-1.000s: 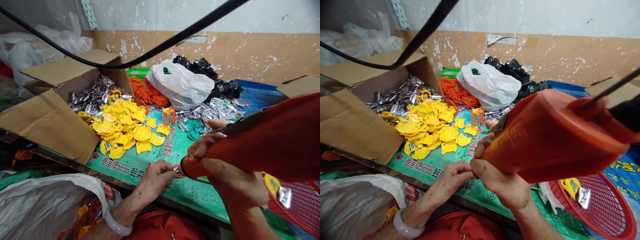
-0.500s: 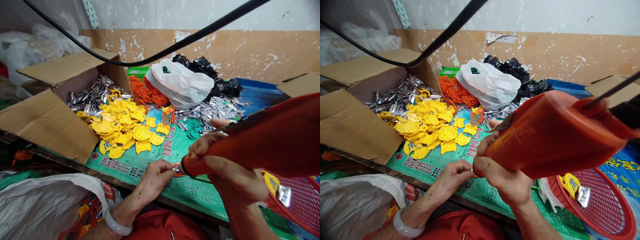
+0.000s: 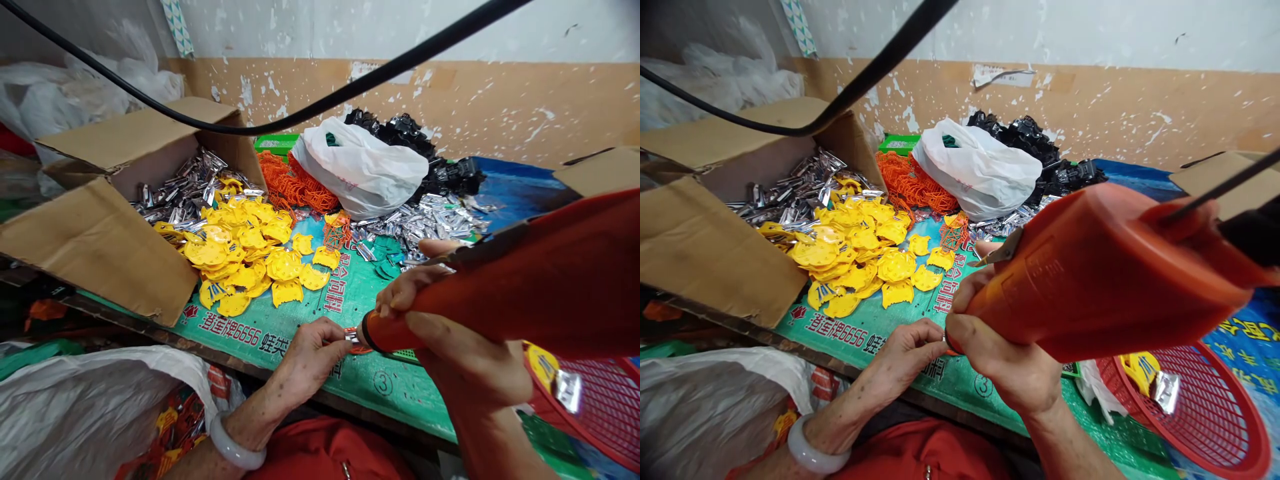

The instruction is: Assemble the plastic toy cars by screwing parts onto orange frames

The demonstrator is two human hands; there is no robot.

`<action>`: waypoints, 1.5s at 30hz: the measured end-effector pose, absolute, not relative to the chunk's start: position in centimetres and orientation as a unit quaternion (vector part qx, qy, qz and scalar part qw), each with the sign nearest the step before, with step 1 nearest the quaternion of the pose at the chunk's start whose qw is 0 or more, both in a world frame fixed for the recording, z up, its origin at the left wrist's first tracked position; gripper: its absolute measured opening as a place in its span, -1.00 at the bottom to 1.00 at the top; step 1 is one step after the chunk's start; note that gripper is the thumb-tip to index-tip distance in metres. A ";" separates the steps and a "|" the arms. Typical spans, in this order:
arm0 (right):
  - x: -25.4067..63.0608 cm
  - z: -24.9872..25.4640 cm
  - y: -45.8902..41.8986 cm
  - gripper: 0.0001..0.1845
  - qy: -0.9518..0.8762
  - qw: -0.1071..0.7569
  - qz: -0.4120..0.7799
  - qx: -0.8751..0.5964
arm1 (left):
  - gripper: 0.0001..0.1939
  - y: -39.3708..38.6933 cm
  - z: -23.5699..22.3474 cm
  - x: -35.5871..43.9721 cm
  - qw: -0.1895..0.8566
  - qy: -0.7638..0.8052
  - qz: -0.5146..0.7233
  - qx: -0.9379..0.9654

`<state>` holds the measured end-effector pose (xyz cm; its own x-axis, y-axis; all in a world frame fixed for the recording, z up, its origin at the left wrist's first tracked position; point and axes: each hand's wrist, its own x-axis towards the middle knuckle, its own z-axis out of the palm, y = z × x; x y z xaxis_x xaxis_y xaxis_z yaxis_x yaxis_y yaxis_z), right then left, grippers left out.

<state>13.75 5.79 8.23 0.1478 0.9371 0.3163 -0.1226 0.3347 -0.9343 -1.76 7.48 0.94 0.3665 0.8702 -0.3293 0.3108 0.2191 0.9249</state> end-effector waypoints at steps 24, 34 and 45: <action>13.5 7.3 6.3 -0.50 -0.550 0.610 0.400 -0.407 | -0.87 7.2 0.0 -1.4 0.593 0.516 0.282 0.550; 13.5 7.6 6.4 -0.52 -0.515 0.648 0.393 -0.400 | -0.86 7.2 1.0 -1.6 0.594 0.517 0.281 0.548; 14.7 9.5 7.8 -0.62 -0.384 0.764 0.298 -0.424 | -0.87 7.2 1.1 -2.4 0.641 0.471 0.324 0.513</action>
<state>14.70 7.80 9.49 0.5277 0.7811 0.3338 -0.1295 0.4623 -0.8772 -2.37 7.24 1.11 0.3468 0.8978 -0.2716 0.0683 0.2646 0.9619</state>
